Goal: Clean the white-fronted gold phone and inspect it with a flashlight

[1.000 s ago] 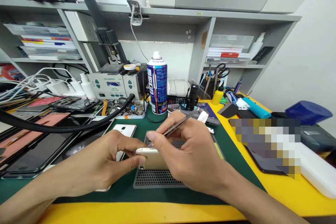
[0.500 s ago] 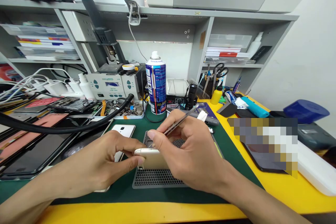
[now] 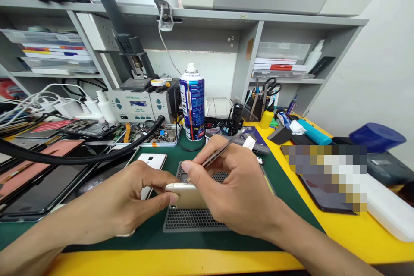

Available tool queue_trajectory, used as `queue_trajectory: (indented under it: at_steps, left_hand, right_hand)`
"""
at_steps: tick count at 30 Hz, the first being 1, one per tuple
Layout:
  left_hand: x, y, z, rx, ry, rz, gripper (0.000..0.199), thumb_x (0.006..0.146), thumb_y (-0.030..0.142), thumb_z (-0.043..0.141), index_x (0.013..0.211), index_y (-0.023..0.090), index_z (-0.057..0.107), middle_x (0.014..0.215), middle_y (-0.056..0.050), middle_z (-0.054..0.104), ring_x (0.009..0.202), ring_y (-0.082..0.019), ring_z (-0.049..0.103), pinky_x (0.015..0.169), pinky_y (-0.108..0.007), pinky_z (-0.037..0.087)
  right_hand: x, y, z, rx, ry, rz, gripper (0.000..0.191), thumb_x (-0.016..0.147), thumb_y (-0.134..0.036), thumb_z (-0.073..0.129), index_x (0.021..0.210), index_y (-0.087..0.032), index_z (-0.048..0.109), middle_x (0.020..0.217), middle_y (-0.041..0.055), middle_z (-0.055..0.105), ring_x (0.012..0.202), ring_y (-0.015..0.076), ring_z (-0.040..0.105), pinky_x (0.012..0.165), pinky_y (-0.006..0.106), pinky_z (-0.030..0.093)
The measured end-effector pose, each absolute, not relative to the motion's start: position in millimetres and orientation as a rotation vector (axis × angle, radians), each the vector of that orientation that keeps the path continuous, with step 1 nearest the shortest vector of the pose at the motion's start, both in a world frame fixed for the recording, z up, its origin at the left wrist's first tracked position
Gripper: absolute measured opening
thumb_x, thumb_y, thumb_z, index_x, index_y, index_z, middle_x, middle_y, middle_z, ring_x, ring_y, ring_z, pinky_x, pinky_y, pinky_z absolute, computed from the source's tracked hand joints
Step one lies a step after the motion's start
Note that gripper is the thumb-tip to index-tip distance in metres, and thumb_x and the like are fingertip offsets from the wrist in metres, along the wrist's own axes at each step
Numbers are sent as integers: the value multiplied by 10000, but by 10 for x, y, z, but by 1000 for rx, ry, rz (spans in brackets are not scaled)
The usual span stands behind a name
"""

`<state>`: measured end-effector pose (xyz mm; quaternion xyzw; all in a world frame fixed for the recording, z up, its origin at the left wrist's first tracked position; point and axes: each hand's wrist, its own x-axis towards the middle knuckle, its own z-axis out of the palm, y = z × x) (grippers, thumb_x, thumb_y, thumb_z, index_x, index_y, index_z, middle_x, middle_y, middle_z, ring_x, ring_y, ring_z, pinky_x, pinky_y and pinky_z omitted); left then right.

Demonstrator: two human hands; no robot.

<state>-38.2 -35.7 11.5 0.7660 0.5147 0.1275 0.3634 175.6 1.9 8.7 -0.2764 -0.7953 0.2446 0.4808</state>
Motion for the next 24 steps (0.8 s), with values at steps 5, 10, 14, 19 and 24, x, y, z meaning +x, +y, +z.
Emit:
queue_trajectory:
  at_steps: [5,10,14,19,24]
  left_hand:
    - [-387,-362,115,1979,1323,340,323,974,333,456,685,189,472,561,80,319,505,-73,240,436,-248,193]
    - [-372,-348,126,1978,1325,336,308,968,322,458,691,189,490,572,80,322,512,-73,239,435,-239,196]
    - [-364,-351,137,1989,1332,338,290,962,315,464,707,191,525,561,83,324,505,-72,245,434,-235,199]
    - [-371,-353,122,1982,1329,335,296,968,312,451,703,193,509,548,83,320,493,-72,243,432,-246,189]
    - [-389,-345,97,2016,1316,358,318,968,314,455,677,185,465,578,76,295,520,-79,224,456,-262,192]
  right_hand:
    - [1754,18,90,-674,-1933,611,148,885,-177,677,757,-204,608,705,-22,618,629,120,618,547,254,473]
    - [1760,16,82,-671,-1936,595,142,881,-175,688,761,-207,618,716,-30,622,647,114,620,561,249,474]
    - [1757,21,71,-659,-1937,598,138,882,-174,690,766,-208,624,725,-29,627,663,116,624,580,253,480]
    - [1758,27,67,-652,-1940,607,126,885,-173,690,782,-210,628,735,-26,625,664,119,623,574,257,474]
    - [1755,33,60,-644,-1945,600,126,883,-167,696,791,-213,624,737,-27,621,686,122,621,594,257,474]
